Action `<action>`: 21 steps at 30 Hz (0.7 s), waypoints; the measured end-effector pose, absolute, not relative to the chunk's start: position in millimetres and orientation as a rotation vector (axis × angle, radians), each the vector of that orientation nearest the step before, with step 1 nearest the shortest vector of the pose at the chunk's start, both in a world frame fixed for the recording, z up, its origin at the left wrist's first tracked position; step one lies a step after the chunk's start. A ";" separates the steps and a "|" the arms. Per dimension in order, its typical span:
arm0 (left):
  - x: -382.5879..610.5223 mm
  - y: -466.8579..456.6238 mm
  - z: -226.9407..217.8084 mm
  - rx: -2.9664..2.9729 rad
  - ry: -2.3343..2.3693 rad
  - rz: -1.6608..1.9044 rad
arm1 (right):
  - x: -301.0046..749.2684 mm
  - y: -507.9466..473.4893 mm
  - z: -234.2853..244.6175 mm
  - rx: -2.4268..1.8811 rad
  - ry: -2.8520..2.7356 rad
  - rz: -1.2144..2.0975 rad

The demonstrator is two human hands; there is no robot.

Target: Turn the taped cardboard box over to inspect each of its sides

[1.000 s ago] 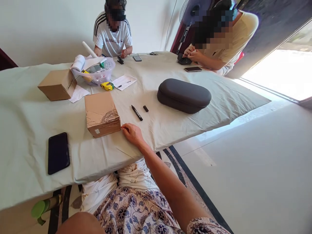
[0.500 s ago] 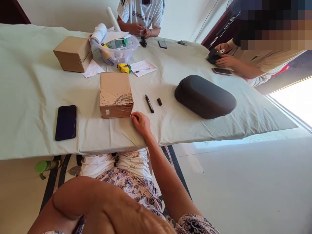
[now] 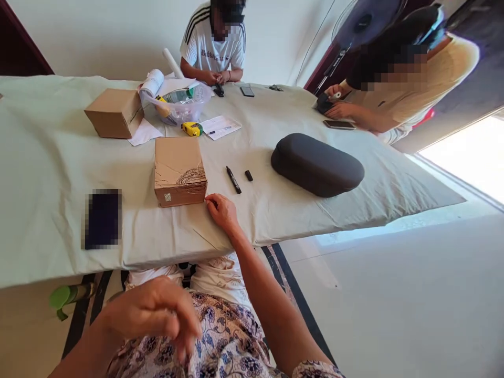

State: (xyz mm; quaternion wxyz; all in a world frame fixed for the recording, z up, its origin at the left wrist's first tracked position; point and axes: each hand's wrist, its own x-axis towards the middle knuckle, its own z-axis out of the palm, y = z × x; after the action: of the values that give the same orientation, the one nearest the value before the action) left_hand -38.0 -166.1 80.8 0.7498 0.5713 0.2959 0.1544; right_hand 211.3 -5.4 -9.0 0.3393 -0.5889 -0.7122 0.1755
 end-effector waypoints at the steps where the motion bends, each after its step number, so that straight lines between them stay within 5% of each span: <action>1: -38.6 -163.4 77.1 1.245 0.681 0.281 | 210.9 -4.8 -9.3 -1.532 -1.851 0.462; 13: -81.4 -192.2 -4.9 1.465 1.527 0.423 | 216.8 -19.7 7.7 -1.318 -1.521 0.536; 21: -73.1 -195.5 -1.7 1.514 1.347 0.536 | 219.8 -20.3 6.5 -1.290 -1.532 0.611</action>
State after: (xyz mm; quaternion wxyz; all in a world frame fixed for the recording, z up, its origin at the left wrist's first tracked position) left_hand -73.1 -195.5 -1.7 0.4990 0.6259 0.5569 0.2215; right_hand 219.8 -20.3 6.5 0.5003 -0.5334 -0.6335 0.2529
